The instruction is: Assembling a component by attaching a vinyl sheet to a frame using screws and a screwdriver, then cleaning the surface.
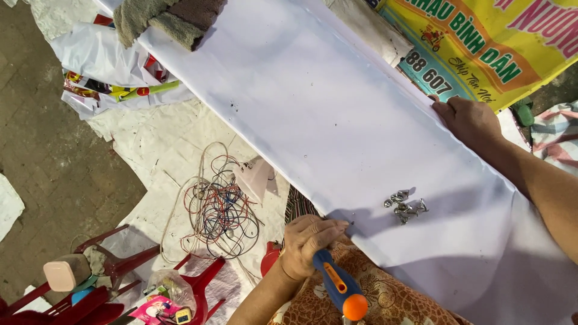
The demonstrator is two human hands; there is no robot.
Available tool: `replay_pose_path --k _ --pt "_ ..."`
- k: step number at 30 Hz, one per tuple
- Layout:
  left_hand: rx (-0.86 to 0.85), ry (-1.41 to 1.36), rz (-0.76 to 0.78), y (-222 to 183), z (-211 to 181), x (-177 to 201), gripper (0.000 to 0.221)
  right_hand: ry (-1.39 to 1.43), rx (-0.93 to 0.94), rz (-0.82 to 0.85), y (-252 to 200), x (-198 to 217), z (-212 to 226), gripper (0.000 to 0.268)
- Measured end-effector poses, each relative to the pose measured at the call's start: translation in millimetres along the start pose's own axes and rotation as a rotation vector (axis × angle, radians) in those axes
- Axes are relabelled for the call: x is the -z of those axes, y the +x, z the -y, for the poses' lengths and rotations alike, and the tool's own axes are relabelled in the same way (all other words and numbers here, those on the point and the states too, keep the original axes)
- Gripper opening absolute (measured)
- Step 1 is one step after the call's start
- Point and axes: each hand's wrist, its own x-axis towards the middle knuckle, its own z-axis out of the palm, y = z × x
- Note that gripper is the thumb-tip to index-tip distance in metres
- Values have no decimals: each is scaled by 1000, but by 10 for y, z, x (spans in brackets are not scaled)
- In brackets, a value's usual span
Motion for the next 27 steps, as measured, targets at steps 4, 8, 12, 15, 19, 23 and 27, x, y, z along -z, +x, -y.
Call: replay_pose_path --k 4,8,12,15,19,23,27 --pt "-43 53 -7 -63 3 -59 8 -16 26 -26 19 -39 -44 58" --pt "-94 37 67 -86 -95 -72 15 -20 37 -36 38 -74 -82 58" --pt "-135 82 96 -21 -44 -4 14 -10 24 -15 19 -7 -26 56" --pt "-200 118 2 -43 22 -32 12 -13 42 -45 1 -5 -34 55" --pt "-144 156 8 -38 104 33 22 10 29 -52 24 -24 -34 55" --pt "109 52 67 202 16 187 8 -11 11 -9 32 17 12 53" --pt "380 223 201 634 -263 238 26 47 6 -36 -52 127 120 46"
